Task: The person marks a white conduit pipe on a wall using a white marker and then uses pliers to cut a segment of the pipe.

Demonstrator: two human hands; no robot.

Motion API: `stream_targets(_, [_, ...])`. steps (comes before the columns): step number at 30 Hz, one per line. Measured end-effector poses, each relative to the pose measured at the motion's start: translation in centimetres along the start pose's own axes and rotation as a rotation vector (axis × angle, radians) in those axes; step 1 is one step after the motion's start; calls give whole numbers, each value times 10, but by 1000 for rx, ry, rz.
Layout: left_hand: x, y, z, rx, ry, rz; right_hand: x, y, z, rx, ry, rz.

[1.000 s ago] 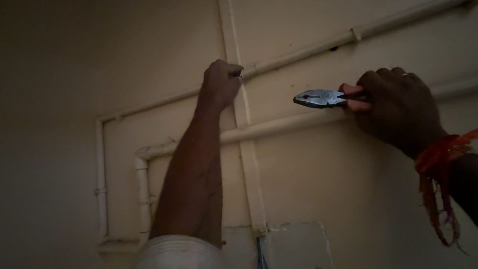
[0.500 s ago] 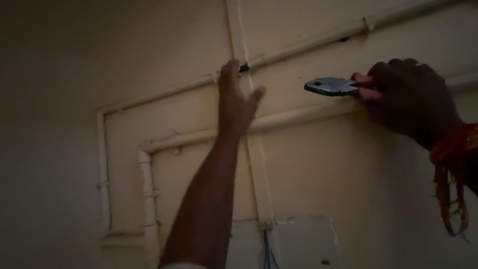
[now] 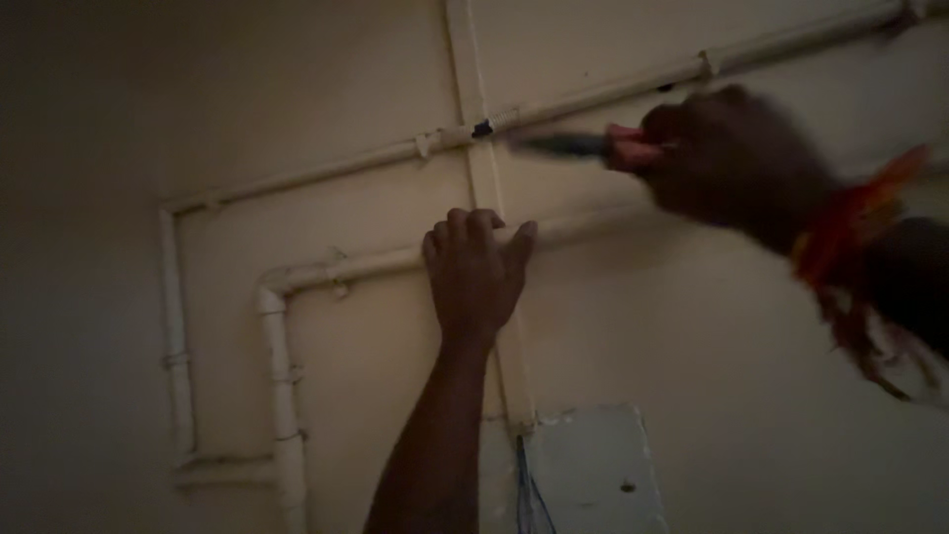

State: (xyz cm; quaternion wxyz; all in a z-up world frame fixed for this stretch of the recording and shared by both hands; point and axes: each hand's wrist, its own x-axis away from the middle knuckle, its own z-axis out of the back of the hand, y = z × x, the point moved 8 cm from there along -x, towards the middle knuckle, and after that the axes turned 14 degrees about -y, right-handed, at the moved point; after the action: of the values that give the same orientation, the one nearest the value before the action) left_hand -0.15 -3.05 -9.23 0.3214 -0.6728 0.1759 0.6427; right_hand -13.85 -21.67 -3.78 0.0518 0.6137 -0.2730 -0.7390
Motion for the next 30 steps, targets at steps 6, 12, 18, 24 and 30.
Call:
stream_targets(6, [-2,6,2,-63,-5,-17,-5,-43,-52,-1556,-962,-435])
stream_targets(12, [-1,5,4,-25,-7,-6,2,-53,-44,-1569,-837,-655])
stream_targets(18, [-3,3,0,-36,-64,17,-10,-52,-54,-1562,-923,-539])
stream_targets(24, [-2,-1,-3,-46,-72,-39,-38,-86,-32,-539,-846,561])
stream_targets(30, [-7,-10,-5,103,-191,-5,-41,-83,-48,-1652,-1150,-409])
